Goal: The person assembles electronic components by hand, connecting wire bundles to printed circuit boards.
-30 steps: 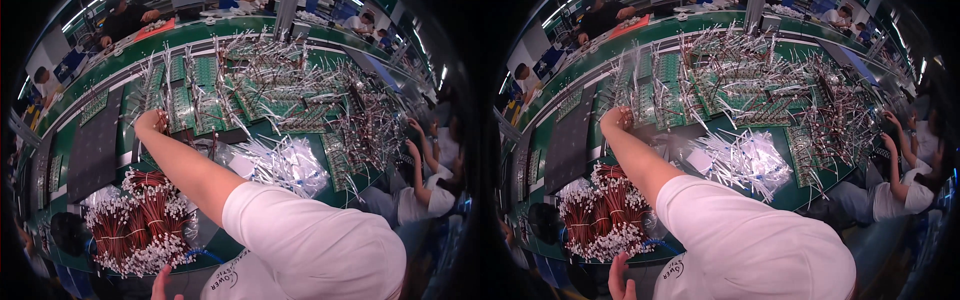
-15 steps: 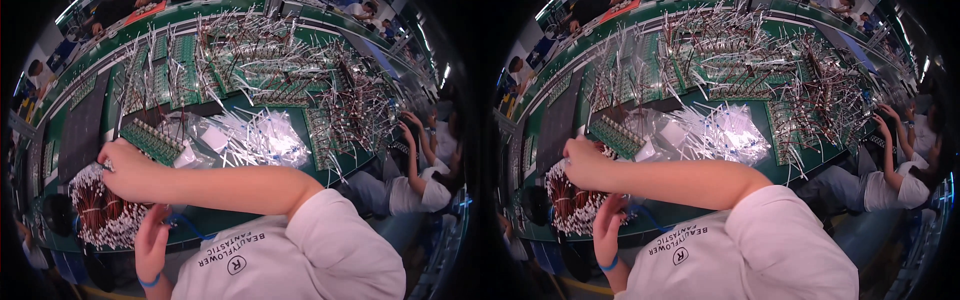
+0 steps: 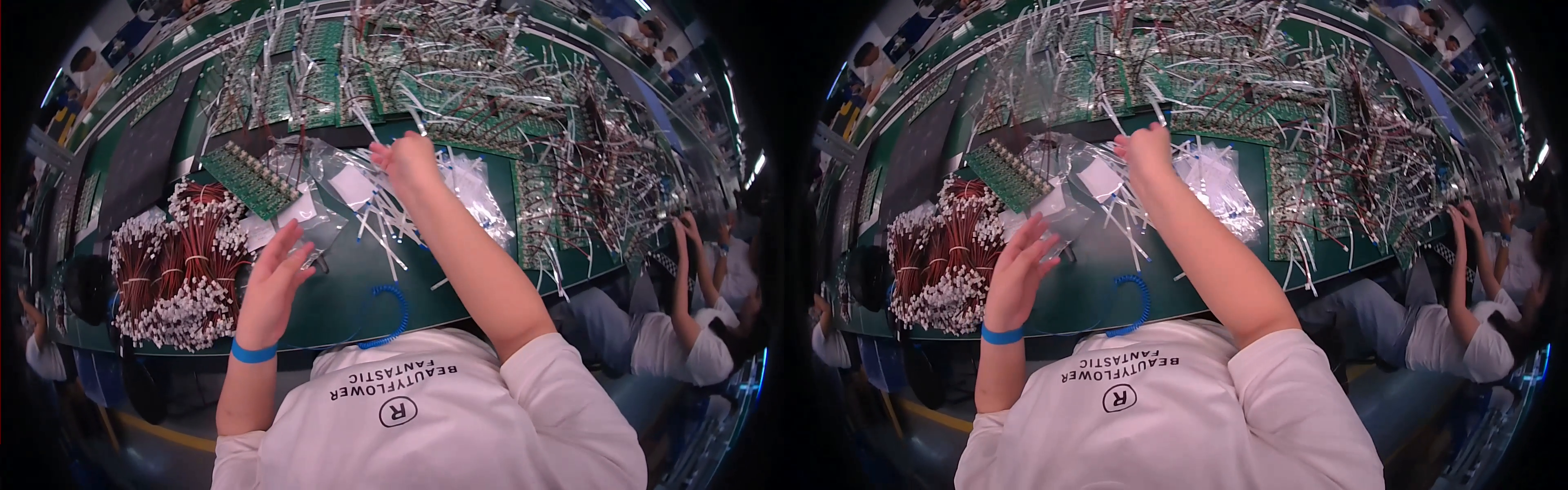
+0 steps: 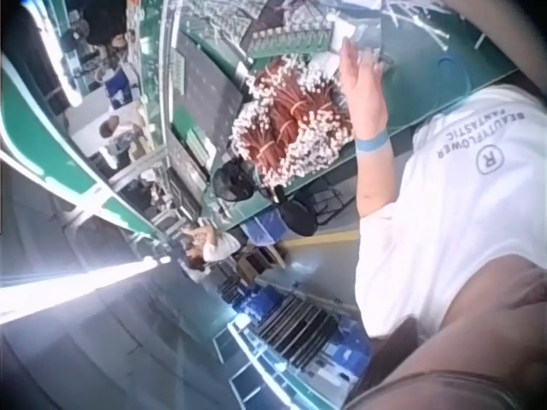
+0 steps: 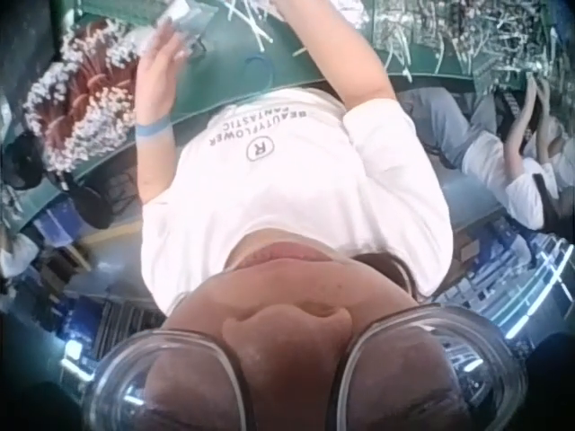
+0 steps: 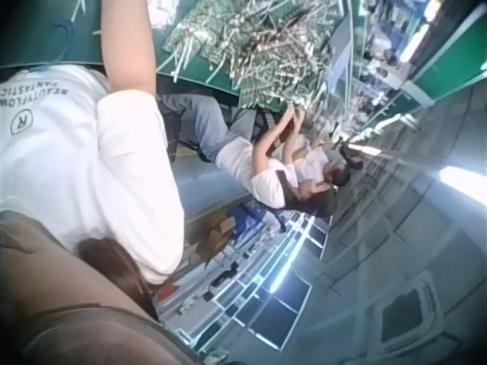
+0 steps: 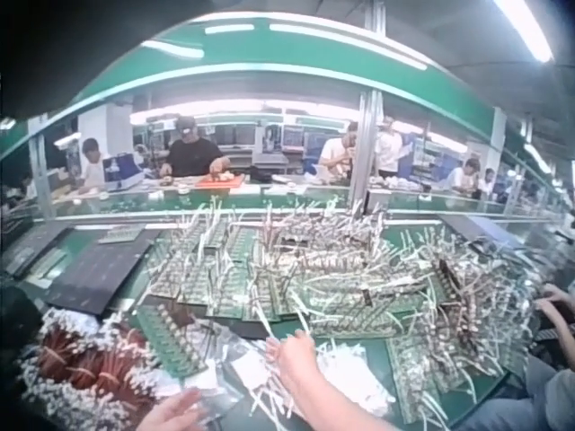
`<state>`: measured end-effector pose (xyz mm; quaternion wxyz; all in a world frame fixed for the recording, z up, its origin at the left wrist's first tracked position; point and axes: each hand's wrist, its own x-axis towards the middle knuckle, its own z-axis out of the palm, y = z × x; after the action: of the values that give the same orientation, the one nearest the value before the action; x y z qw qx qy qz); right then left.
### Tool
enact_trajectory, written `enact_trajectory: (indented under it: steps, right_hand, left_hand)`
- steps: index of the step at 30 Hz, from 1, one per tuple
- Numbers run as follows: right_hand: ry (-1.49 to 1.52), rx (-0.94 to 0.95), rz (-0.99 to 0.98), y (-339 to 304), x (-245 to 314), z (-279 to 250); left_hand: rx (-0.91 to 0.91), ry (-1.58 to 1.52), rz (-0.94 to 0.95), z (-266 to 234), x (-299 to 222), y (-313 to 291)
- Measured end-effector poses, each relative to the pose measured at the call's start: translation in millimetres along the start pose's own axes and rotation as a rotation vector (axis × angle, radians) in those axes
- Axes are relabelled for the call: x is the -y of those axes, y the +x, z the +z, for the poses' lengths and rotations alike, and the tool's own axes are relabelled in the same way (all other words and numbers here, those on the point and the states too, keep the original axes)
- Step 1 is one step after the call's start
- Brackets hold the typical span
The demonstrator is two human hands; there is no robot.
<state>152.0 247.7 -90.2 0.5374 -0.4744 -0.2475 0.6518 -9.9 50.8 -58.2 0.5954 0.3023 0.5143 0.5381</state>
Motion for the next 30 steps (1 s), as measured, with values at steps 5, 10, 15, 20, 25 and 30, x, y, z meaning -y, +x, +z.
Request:
enact_trajectory:
  steps: [5,10,15,20,25,30]
  right_hand:
    - [0.201,-0.072,0.060,46.3,2.9,8.1]
    - [0.327,-0.074,0.230,87.0,1.8,1.2]
    - [0.329,-0.113,0.192,103.8,2.9,0.3]
    - [0.294,-0.010,0.100,73.6,20.0,26.9]
    - [0.288,0.052,-0.024,49.5,40.3,28.0]
    - [0.338,0.353,-0.166,-15.1,76.5,22.7]
  left_hand:
    - [0.011,0.018,-0.023,-3.1,7.2,-8.7]
    - [-0.014,0.015,0.008,-14.0,5.0,-16.7]
    - [-0.017,0.000,0.037,-21.1,2.6,-17.9]
    - [-0.095,-0.046,0.080,-25.6,2.5,-7.7]
    - [0.011,-0.040,0.065,-23.6,-2.5,-5.0]
    - [-0.213,-0.102,0.164,-22.8,-1.0,3.7]
